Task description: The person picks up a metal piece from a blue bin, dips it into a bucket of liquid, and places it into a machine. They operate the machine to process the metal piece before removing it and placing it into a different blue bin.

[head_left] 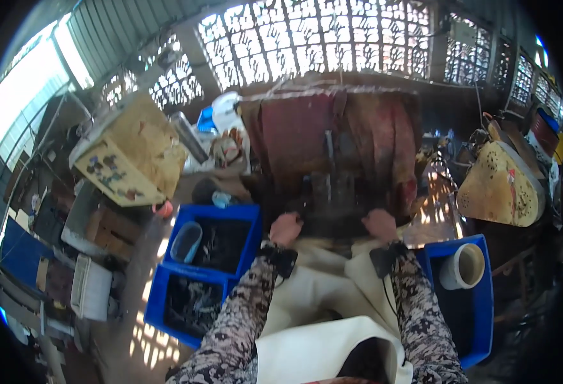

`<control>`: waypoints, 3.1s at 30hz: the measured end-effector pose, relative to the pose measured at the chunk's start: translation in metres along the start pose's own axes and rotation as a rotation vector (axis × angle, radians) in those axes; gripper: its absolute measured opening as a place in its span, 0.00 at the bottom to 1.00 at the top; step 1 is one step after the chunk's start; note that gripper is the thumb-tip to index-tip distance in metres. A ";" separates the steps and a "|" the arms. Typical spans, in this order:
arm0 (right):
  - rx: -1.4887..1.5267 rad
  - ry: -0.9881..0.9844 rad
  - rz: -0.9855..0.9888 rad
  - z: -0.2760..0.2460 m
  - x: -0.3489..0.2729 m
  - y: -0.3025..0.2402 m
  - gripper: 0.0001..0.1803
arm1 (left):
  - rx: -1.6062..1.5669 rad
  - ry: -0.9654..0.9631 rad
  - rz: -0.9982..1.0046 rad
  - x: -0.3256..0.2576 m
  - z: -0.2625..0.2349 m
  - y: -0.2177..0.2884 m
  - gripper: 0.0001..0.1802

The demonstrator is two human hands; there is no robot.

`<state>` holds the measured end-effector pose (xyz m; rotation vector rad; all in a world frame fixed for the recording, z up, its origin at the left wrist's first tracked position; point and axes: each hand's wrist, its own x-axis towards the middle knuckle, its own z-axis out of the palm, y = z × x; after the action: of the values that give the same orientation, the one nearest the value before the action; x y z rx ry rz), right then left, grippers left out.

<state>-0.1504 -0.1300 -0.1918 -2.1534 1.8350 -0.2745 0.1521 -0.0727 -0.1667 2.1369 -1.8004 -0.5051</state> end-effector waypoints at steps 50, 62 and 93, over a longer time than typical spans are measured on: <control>-0.122 -0.142 -0.136 0.087 0.097 0.114 0.23 | 0.510 0.180 -0.442 -0.216 0.106 -0.360 0.07; -0.163 -0.057 0.070 0.057 0.057 0.070 0.21 | 0.324 0.318 -0.389 -0.226 0.094 -0.341 0.10; -0.005 0.116 0.082 0.047 0.025 0.054 0.14 | -0.164 0.236 0.338 0.053 0.096 -0.015 0.19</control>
<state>-0.1810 -0.1574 -0.2554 -2.1003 1.9832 -0.3842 0.1303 -0.1229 -0.2627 1.6612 -1.8594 -0.2911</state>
